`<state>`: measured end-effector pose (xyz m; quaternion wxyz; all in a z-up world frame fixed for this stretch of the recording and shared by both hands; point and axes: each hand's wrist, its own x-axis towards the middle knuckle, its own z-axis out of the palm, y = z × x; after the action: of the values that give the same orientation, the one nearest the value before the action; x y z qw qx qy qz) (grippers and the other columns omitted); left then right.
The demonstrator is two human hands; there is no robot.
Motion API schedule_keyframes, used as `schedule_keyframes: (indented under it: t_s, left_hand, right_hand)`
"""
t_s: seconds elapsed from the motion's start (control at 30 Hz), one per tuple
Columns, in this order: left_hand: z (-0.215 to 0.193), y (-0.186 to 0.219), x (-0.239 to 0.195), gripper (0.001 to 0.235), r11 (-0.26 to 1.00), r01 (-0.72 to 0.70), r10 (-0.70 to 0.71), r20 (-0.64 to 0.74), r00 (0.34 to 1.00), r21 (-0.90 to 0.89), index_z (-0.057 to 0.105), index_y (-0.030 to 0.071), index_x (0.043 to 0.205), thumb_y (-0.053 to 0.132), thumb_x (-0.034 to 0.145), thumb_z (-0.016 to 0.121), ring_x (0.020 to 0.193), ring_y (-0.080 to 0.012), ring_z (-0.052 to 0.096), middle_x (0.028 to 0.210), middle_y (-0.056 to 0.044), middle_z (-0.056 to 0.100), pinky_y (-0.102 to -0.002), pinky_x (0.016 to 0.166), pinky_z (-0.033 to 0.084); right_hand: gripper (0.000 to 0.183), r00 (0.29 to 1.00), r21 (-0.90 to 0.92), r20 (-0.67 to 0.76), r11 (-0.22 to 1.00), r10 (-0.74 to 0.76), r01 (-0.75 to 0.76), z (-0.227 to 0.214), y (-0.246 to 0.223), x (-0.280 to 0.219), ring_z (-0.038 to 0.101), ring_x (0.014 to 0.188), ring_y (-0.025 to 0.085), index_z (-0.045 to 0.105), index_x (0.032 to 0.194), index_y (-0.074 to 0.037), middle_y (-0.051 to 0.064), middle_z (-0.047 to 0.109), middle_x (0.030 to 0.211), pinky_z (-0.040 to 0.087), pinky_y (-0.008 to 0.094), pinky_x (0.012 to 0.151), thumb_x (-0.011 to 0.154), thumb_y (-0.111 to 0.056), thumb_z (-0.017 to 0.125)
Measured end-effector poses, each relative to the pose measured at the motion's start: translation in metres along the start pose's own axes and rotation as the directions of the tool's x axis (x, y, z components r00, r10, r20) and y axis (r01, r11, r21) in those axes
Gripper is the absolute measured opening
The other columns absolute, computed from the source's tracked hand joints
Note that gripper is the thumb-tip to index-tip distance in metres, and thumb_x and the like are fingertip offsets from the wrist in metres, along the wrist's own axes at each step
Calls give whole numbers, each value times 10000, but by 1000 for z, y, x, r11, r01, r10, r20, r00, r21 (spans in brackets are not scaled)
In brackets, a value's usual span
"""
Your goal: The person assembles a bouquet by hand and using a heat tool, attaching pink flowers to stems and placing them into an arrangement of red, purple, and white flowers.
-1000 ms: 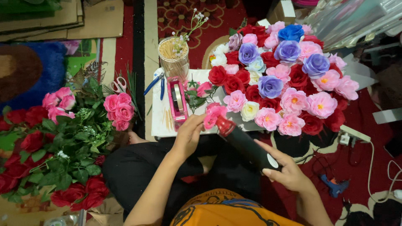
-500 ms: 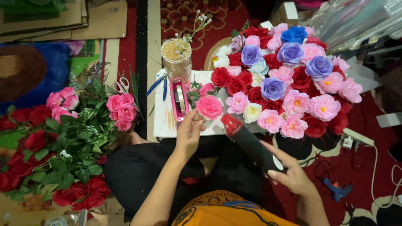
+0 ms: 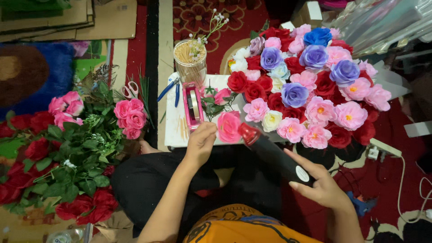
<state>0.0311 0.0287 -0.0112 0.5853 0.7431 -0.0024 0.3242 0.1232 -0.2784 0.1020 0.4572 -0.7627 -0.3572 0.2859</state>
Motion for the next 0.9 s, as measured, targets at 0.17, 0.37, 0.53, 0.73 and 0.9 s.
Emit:
schedule_keyframes:
  t_s: [0.17,0.37,0.53,0.73,0.9]
  left_hand:
    - [-1,27,7,271,999,45,-44,-39,998,12,679,81,1012,-46,837,516,845,-178,560,892,-43,602,-290,730,465]
    - [-5,33,12,125,992,-4,17,-104,994,122,662,5,892,-19,862,543,767,-204,567,838,-80,603,-299,672,460]
    - [-5,21,6,244,985,-19,28,-50,998,169,649,101,1057,-38,875,564,808,-191,557,895,-49,579,-290,706,455]
    - [-2,25,7,131,958,-92,89,25,996,270,609,31,931,-51,866,530,784,-207,491,840,-51,528,-299,667,394]
    - [-1,24,5,229,983,-90,77,90,993,158,597,-9,924,71,963,386,819,-236,523,861,-101,554,-328,704,409]
  right_hand:
    - [671,998,-78,24,995,-63,64,2,-2,0,508,1111,106,441,1356,-60,41,554,1299,342,253,943,736,-170,671]
    - [662,996,-83,60,994,-66,71,3,-2,-4,568,901,74,461,1342,-62,17,607,1217,439,215,784,730,-161,693]
    - [661,994,-138,80,987,-76,86,5,-6,-5,547,777,69,473,1339,-76,-12,637,1093,427,187,701,726,-170,702]
    - [659,994,-105,81,991,-78,87,4,-10,-3,584,908,77,465,1340,-72,22,623,1210,442,216,785,731,-170,698]
    - [659,995,-132,23,987,-94,96,2,-6,-2,588,981,97,487,1315,-68,50,606,1247,413,220,852,709,-187,716]
